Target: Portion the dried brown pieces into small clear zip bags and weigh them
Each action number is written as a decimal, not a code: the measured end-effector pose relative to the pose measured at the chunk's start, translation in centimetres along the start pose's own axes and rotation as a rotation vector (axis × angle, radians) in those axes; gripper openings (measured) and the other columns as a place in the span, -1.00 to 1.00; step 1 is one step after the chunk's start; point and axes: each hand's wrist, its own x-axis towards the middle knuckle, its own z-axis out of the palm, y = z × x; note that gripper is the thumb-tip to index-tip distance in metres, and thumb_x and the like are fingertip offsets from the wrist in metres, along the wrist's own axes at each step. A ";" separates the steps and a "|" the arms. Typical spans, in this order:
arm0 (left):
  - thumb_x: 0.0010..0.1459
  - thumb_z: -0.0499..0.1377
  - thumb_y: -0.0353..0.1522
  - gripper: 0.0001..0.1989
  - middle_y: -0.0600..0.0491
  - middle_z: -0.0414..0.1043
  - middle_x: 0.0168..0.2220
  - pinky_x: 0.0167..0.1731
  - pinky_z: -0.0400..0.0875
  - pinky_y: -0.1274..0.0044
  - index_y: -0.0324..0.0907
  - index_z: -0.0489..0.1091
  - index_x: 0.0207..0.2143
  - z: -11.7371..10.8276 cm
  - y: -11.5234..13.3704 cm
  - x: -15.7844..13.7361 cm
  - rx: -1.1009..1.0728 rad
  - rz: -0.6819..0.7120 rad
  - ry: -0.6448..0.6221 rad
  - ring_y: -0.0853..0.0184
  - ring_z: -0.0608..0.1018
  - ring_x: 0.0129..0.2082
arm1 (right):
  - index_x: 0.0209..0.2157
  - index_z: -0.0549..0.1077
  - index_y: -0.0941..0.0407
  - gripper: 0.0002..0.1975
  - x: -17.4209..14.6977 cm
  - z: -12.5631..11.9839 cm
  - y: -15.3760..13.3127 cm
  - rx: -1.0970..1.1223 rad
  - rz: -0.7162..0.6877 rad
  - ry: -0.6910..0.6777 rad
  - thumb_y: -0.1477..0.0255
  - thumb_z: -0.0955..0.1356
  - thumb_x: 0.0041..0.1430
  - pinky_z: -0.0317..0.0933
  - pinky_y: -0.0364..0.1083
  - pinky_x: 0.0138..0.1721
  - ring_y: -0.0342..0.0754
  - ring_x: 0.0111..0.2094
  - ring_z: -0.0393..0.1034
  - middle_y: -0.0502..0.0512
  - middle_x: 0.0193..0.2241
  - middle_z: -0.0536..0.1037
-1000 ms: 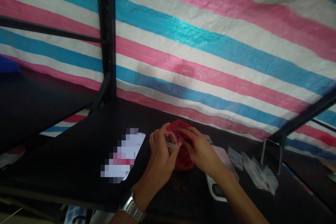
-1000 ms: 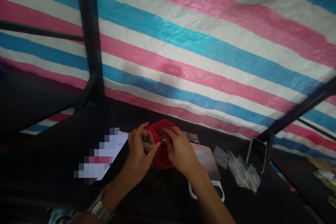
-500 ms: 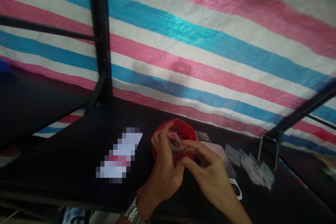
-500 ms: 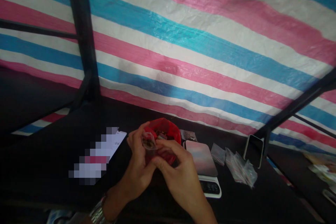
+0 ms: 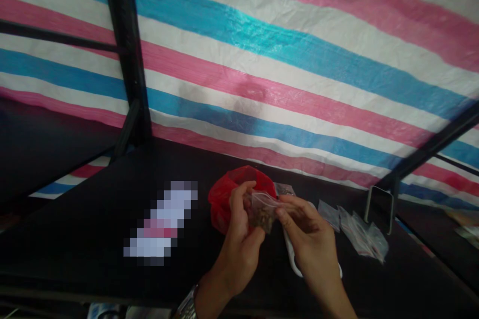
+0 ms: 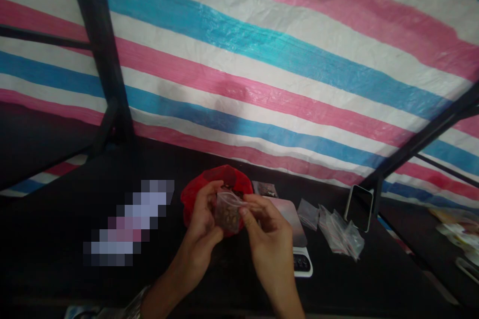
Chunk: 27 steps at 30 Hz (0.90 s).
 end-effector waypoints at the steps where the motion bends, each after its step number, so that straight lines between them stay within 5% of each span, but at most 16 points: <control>1: 0.24 0.06 -0.41 -0.39 -0.12 0.49 0.22 0.09 0.63 0.31 -0.05 0.18 0.35 0.1 0.0 0.2 -0.094 -0.058 -0.037 0.14 0.62 0.17 | -0.14 0.63 0.03 -0.69 0.3 -0.2 0.1 0.010 0.007 0.046 0.22 0.59 0.12 0.60 -0.01 -0.18 0.06 -0.24 0.70 0.09 -0.27 0.76; 4: 0.41 0.05 -0.22 -0.61 -0.10 0.56 0.19 0.19 0.56 0.31 -0.08 0.39 0.21 0.6 0.1 0.9 -0.281 -0.222 -0.133 0.11 0.57 0.26 | -0.05 0.60 0.04 -0.55 1.0 -0.8 0.3 0.013 0.028 0.090 0.20 0.61 0.05 0.59 0.00 -0.21 0.06 -0.30 0.69 0.06 -0.36 0.74; 7: 0.46 0.04 -0.14 -0.64 -0.05 0.63 0.13 0.26 0.49 0.32 -0.09 0.50 0.06 1.2 0.0 1.5 -0.278 -0.240 -0.140 0.13 0.56 0.27 | -0.02 0.61 0.06 -0.54 1.2 -0.9 0.4 -0.046 0.060 0.061 0.21 0.59 0.06 0.56 0.01 -0.23 0.07 -0.33 0.68 0.06 -0.39 0.74; 11: 0.47 0.04 -0.15 -0.66 -0.05 0.70 -0.04 0.06 0.60 0.35 -0.12 0.54 -0.06 2.0 -0.5 1.8 -0.278 -0.223 -0.089 0.17 0.71 -0.01 | -0.09 0.66 0.08 -0.60 2.3 -2.2 -0.5 -0.193 0.024 0.079 0.23 0.58 0.03 0.52 0.04 -0.18 0.08 -0.36 0.66 0.06 -0.45 0.72; 16: 0.47 0.04 -0.13 -0.64 -0.03 0.69 -0.22 -0.11 0.60 0.42 -0.13 0.54 -0.08 2.3 -1.1 1.9 -0.136 -0.171 0.103 0.24 0.71 -0.21 | -0.12 0.64 0.09 -0.52 5.3 -7.4 -1.5 -0.173 -0.033 0.291 0.21 0.61 -0.10 0.47 0.00 -0.27 0.05 -0.39 0.61 0.03 -0.47 0.67; 23: 0.45 0.05 -0.24 -0.72 0.08 0.58 -0.37 -0.24 0.54 0.53 -0.10 0.53 -0.19 1.6 -1.3 1.5 0.145 -0.019 0.048 0.31 0.64 -0.32 | -0.14 0.61 0.12 -0.43 5.0 -12.4 4.2 -0.264 0.250 0.213 0.11 0.60 -0.18 0.40 0.01 -0.35 0.07 -0.41 0.56 0.10 -0.44 0.68; 27: 0.46 0.05 -0.24 -0.74 0.12 0.53 -0.42 -0.27 0.51 0.56 -0.09 0.52 -0.19 1.5 -1.4 1.2 0.237 0.015 0.024 0.33 0.61 -0.37 | -0.14 0.64 0.13 -0.50 4.8 -12.3 6.6 -0.432 0.181 0.193 0.10 0.50 -0.06 0.35 0.03 -0.32 0.08 -0.40 0.51 0.16 -0.38 0.71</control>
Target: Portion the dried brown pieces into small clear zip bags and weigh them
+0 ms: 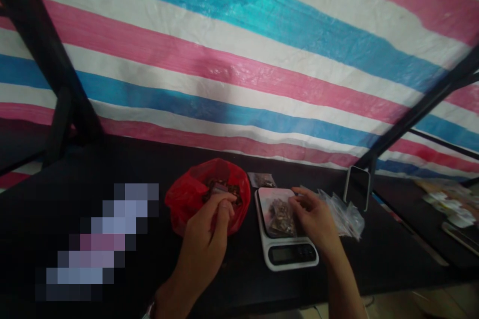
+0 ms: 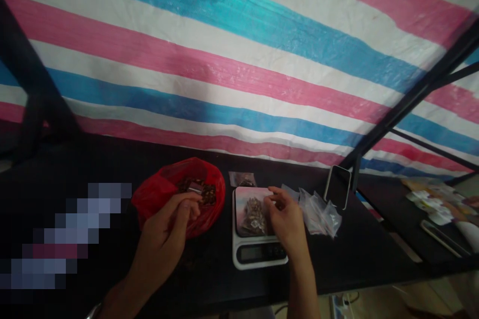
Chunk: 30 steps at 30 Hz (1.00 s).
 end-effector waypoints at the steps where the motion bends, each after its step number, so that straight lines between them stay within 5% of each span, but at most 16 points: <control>1: 0.47 0.05 -0.25 -0.74 0.12 0.52 -0.43 -0.28 0.51 0.56 -0.09 0.52 -0.19 0.1 0.0 -0.1 0.016 0.018 -0.009 0.34 0.61 -0.39 | -0.13 0.65 0.13 -0.51 0.1 0.0 0.2 -0.058 -0.043 0.048 0.09 0.48 -0.02 0.34 0.03 -0.31 0.06 -0.42 0.48 0.16 -0.36 0.72; 7: 0.46 0.05 -0.38 -0.76 0.13 0.61 -0.36 -0.28 0.54 0.60 -0.05 0.53 -0.15 1.0 0.8 -1.7 0.066 0.217 -0.110 0.37 0.67 -0.37 | -0.16 0.70 0.15 -0.54 0.5 -1.2 1.4 -0.156 -0.106 0.301 0.08 0.38 0.19 0.33 0.05 -0.27 0.08 -0.38 0.49 0.26 -0.26 0.73; 15: 0.38 0.06 -0.50 -0.75 0.16 0.68 -0.30 -0.24 0.60 0.60 0.00 0.47 -0.12 1.8 1.7 -3.4 0.144 0.460 -0.292 0.36 0.73 -0.29 | -0.19 0.69 0.14 -0.55 1.7 -1.1 2.0 -0.093 -0.178 0.268 0.07 0.38 0.20 0.37 0.05 -0.20 0.11 -0.27 0.54 0.24 -0.24 0.73; 21: 0.38 0.09 -0.48 -0.77 0.23 0.67 -0.31 -0.23 0.56 0.72 0.00 0.48 -0.11 1.3 1.2 -2.7 0.178 0.425 -0.188 0.47 0.71 -0.34 | -0.27 0.72 0.11 -0.57 2.6 -1.0 2.1 -0.108 -0.191 0.170 0.04 0.42 0.16 0.38 0.05 -0.19 0.07 -0.36 0.49 0.21 -0.32 0.72; 30: 0.40 0.12 -0.45 -0.80 0.26 0.64 -0.36 -0.25 0.53 0.79 -0.01 0.52 -0.15 1.9 1.0 -2.4 0.151 0.314 -0.255 0.52 0.69 -0.40 | -0.17 0.68 0.15 -0.44 2.4 -1.2 3.1 -0.119 -0.151 0.112 -0.06 0.33 0.30 0.37 0.03 -0.27 0.10 -0.34 0.55 0.27 -0.27 0.72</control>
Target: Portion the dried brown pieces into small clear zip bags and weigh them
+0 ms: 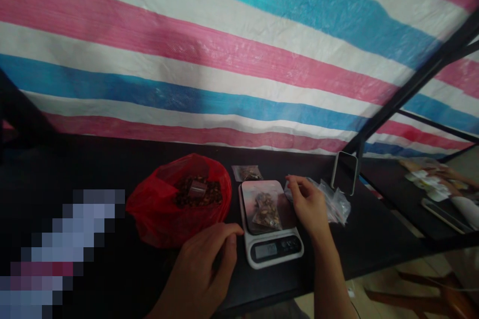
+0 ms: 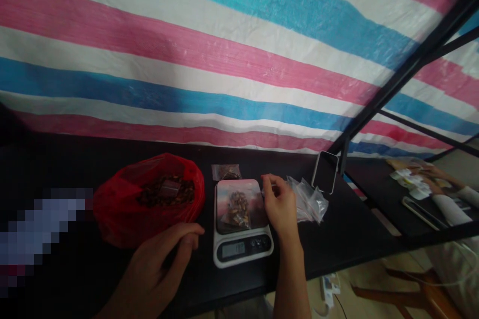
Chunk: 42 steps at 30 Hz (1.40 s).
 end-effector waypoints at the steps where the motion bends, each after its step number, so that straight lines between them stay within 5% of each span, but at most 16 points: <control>1: 0.40 0.12 -0.44 -0.80 0.25 0.65 -0.36 -0.26 0.53 0.78 -0.01 0.52 -0.16 0.1 0.1 0.0 -0.008 -0.005 -0.010 0.52 0.69 -0.40 | -0.18 0.69 0.14 -0.46 -0.1 0.1 -0.2 0.002 -0.016 -0.023 -0.05 0.34 0.28 0.37 0.03 -0.27 0.09 -0.33 0.54 0.25 -0.26 0.71; 11: 0.41 0.13 -0.43 -0.80 0.26 0.65 -0.35 -0.26 0.51 0.80 -0.01 0.54 -0.16 0.5 -0.1 0.1 -0.023 -0.035 -0.009 0.53 0.69 -0.39 | -0.37 0.69 0.02 -0.71 -0.2 0.6 -0.7 -0.048 -0.090 -0.111 0.13 0.42 0.17 0.21 0.26 0.13 0.22 -0.12 0.42 0.19 -0.29 0.57; 18: 0.45 0.09 -0.32 -0.76 0.13 0.69 -0.27 -0.23 0.55 0.69 -0.03 0.58 -0.18 1.1 0.0 0.5 -0.070 -0.166 0.036 0.41 0.72 -0.28 | -0.44 0.59 0.03 -0.81 -0.6 -0.1 -2.0 0.013 -0.088 -0.216 0.24 0.42 0.14 0.26 0.12 -0.02 0.12 -0.23 0.41 0.08 -0.38 0.56; 22: 0.40 0.15 -0.13 -0.68 -0.03 0.70 -0.05 -0.10 0.61 0.53 -0.08 0.59 0.00 1.9 -0.1 1.2 -0.179 -0.437 0.109 0.25 0.73 -0.09 | -0.39 0.55 0.04 -0.81 -1.5 0.0 -4.1 0.299 -0.046 -0.361 0.23 0.44 0.22 0.28 -0.05 -0.25 -0.02 -0.35 0.42 0.00 -0.43 0.55; 25: 0.36 0.18 -0.06 -0.61 -0.06 0.70 -0.02 -0.06 0.62 0.44 -0.10 0.61 0.01 2.2 -0.4 1.8 -0.294 -0.532 0.040 0.18 0.73 -0.07 | -0.37 0.57 0.05 -0.84 -2.4 1.0 -5.8 0.512 -0.013 -0.413 0.27 0.50 0.20 0.32 -0.08 -0.25 -0.05 -0.34 0.47 -0.01 -0.42 0.59; 28: 0.41 0.10 -0.04 -0.57 -0.06 0.72 -0.08 -0.05 0.63 0.40 -0.10 0.65 -0.10 2.1 -0.5 2.2 -0.346 -0.545 0.048 0.15 0.73 -0.08 | -0.30 0.61 0.04 -0.86 -3.5 2.4 -7.2 0.595 0.018 -0.404 0.29 0.55 0.17 0.39 -0.09 -0.23 -0.05 -0.31 0.54 0.00 -0.38 0.64; 34: 0.43 0.11 -0.12 -0.62 -0.03 0.69 0.07 0.19 0.56 0.36 -0.08 0.63 0.03 1.0 -0.2 2.2 -0.357 -0.469 0.157 0.17 0.68 0.13 | -0.21 0.65 0.02 -0.86 -5.0 3.2 -9.1 0.555 -0.070 -0.225 0.35 0.54 0.17 0.49 -0.05 -0.17 -0.02 -0.28 0.61 0.05 -0.30 0.71; 37: 0.43 0.11 -0.12 -0.64 -0.01 0.72 0.03 0.14 0.58 0.38 -0.08 0.64 -0.03 0.3 -0.1 2.4 -0.302 -0.473 0.254 0.20 0.71 0.05 | -0.19 0.63 0.03 -0.78 -4.1 1.7 -7.9 0.468 -0.060 -0.082 0.26 0.55 0.14 0.50 0.00 -0.16 0.02 -0.28 0.61 0.08 -0.31 0.71; 42: 0.39 0.13 -0.12 -0.66 -0.03 0.73 -0.12 -0.06 0.65 0.46 -0.14 0.60 -0.14 -0.1 -0.4 2.6 -0.247 -0.491 0.418 0.23 0.74 -0.10 | -0.14 0.60 0.09 -0.54 -2.2 -0.1 -3.4 0.240 0.099 -0.083 0.07 0.55 0.04 0.41 0.01 -0.37 0.07 -0.42 0.55 0.11 -0.45 0.66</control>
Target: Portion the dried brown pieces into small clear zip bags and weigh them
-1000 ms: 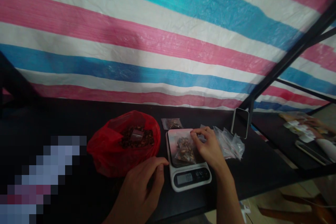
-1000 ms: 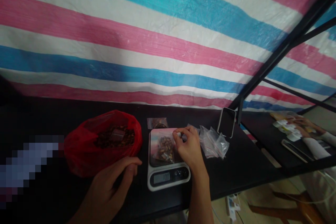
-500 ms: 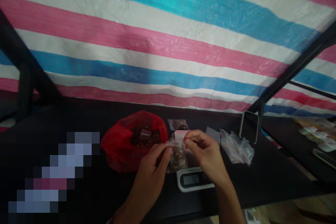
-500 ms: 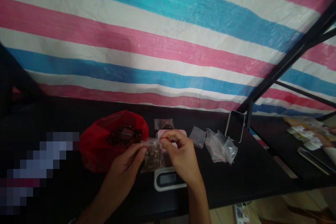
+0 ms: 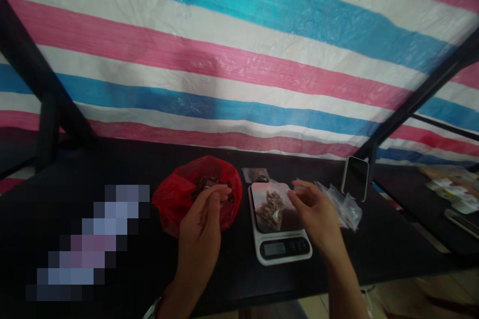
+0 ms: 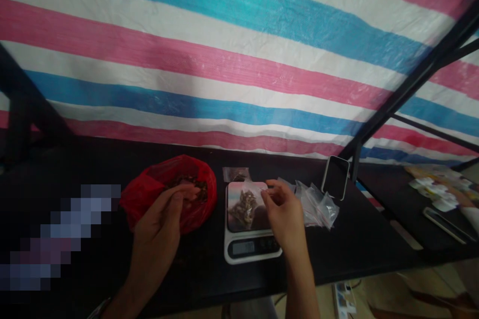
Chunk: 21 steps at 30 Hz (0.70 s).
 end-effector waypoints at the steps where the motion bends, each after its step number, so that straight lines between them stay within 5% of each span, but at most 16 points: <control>1: 0.39 0.13 -0.12 -0.66 -0.03 0.72 -0.16 -0.09 0.65 0.48 -0.14 0.59 -0.16 0.0 0.0 0.0 0.006 -0.003 0.000 0.24 0.73 -0.14 | -0.14 0.61 0.10 -0.54 0.2 -0.2 0.7 -0.074 -0.004 0.021 0.06 0.52 0.04 0.36 0.00 -0.41 0.05 -0.46 0.50 0.12 -0.44 0.66; 5: 0.38 0.11 -0.12 -0.67 0.04 0.66 -0.30 -0.17 0.62 0.53 -0.13 0.56 -0.19 -0.4 0.0 -0.1 0.057 0.008 -0.020 0.30 0.71 -0.26 | -0.11 0.67 0.10 -0.55 0.6 -0.5 2.7 -0.287 -0.094 0.141 0.08 0.44 0.12 0.27 0.00 -0.40 -0.03 -0.51 0.33 0.18 -0.29 0.70; 11: 0.39 0.11 -0.15 -0.70 0.09 0.57 -0.35 -0.26 0.60 0.57 -0.12 0.54 -0.19 -0.9 0.1 -0.2 0.111 0.073 -0.012 0.33 0.67 -0.31 | -0.14 0.67 0.17 -0.51 0.9 -2.4 3.9 -0.294 -0.070 0.229 0.06 0.34 0.23 0.25 0.02 -0.41 0.01 -0.51 0.34 0.26 -0.28 0.70; 21: 0.41 0.09 -0.18 -0.74 0.14 0.55 -0.38 -0.31 0.57 0.59 -0.07 0.53 -0.19 -1.3 -0.4 -0.5 0.245 0.156 -0.016 0.35 0.64 -0.36 | -0.16 0.69 0.11 -0.61 1.1 -2.2 2.7 -0.269 -0.142 0.138 0.13 0.36 0.28 0.34 0.03 -0.26 0.05 -0.36 0.44 0.17 -0.29 0.68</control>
